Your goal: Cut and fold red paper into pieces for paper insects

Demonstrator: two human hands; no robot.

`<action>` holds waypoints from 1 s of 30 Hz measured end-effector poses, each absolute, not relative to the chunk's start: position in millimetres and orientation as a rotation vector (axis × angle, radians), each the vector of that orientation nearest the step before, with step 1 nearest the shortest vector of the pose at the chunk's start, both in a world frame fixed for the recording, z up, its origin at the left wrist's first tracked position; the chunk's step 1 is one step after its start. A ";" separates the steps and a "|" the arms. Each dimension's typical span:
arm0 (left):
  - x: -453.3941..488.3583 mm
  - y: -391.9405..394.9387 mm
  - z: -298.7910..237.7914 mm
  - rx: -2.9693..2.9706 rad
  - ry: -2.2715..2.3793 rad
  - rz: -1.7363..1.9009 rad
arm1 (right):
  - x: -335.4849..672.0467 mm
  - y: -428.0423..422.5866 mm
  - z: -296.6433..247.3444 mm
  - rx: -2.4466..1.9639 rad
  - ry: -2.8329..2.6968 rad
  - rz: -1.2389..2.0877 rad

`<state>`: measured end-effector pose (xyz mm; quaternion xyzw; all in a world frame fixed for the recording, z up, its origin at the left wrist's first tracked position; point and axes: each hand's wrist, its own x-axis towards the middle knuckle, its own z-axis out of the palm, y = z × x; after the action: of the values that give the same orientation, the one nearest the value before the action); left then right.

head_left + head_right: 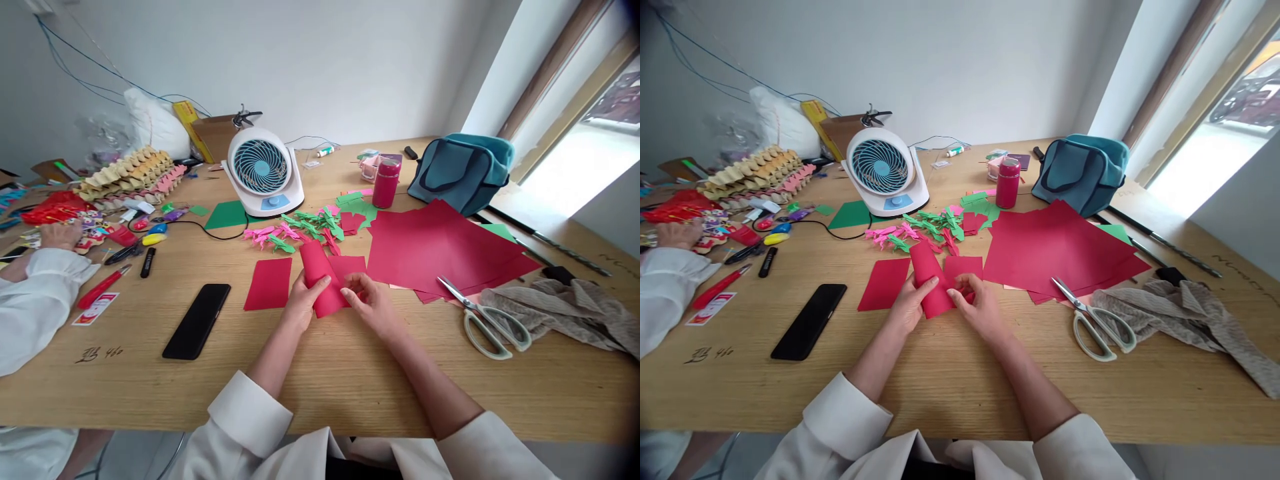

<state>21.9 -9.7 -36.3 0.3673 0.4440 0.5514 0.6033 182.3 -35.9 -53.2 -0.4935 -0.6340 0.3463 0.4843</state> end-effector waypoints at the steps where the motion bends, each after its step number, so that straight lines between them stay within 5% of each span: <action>1: 24.2 -12.0 -35.9 0.859 1.025 1.270 | 180.9 -35.2 -55.3 -1.189 -1.486 0.920; 16: 22.4 -14.0 -45.7 1.006 1.018 1.301 | 177.2 -31.0 -64.3 -1.047 -1.361 1.240; 30: 8.3 -5.0 -43.3 1.030 1.041 1.497 | 187.5 -23.3 -62.7 -1.174 -1.264 0.998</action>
<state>8.3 -5.0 -43.3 0.4261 0.4303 0.6192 0.4999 187.5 -23.3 -62.7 -0.4946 -0.5325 0.4206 0.5431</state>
